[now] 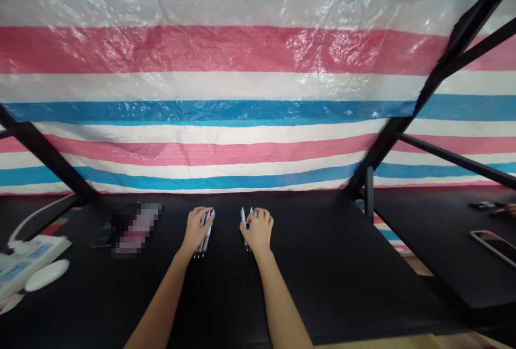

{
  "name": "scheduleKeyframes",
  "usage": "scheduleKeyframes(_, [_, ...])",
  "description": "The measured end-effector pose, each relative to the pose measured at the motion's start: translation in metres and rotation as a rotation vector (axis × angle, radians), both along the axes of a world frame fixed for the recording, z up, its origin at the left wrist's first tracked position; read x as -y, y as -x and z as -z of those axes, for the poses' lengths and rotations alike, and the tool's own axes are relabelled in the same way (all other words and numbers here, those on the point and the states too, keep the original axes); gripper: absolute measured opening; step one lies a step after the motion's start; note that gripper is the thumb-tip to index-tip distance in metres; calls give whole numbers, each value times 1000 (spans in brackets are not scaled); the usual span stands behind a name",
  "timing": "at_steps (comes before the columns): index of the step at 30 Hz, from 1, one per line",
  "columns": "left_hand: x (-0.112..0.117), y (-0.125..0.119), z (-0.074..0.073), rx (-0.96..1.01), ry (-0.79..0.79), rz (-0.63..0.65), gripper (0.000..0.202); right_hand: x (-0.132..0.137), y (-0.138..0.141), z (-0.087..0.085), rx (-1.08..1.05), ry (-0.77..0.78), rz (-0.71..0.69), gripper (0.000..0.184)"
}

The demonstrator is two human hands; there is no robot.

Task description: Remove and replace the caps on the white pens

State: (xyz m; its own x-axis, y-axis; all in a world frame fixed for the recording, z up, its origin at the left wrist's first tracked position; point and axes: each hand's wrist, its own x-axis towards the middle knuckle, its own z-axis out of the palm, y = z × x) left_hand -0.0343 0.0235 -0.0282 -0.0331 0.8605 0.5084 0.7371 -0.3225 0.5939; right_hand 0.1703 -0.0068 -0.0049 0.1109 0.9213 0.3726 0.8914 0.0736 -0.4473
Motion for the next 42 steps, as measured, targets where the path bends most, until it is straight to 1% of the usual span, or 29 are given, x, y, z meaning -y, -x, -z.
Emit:
scheduleKeyframes(4, [3, -2, -9, 23, -9, 62, 27, 1, 1, -2, -114, -25, -72, 13])
scheduleKeyframes(9, [11, -10, -21, -13, -12, 251, 38, 5, 5, -6, -221, -28, -221, 11])
scheduleKeyframes(12, [13, -13, -24, -24, 13, 322, 32, 6, 6, -7, -289, 11, -281, 10])
scheduleKeyframes(15, [13, -12, -25, 10, 43, 354, 26, 5, 4, -5, -346, 50, -299, 10])
scheduleKeyframes(22, [13, -13, -26, 70, 30, 371, 24, 3, 0, -5, -389, 107, -382, 11])
scheduleKeyframes(27, [13, -11, -29, 155, 73, 359, 17, 2, -5, -8, -422, 113, -381, 13])
scheduleKeyframes(30, [12, -7, -29, 253, 62, 301, 17, -1, -14, -8, -565, 109, -389, 16])
scheduleKeyframes(32, [12, -4, -28, 305, 52, 256, 17, -3, -18, -6, -694, 118, -369, 21])
scheduleKeyframes(33, [11, -4, -27, 320, 51, 243, 17, -3, -20, -6, -753, 127, -392, 24])
scheduleKeyframes(35, [11, -4, -25, 330, 53, 233, 17, -4, -21, -4, -840, 125, -387, 29])
scheduleKeyframes(42, [13, -6, -26, 295, 55, 218, 17, -5, -17, 0, -938, 97, -327, 36])
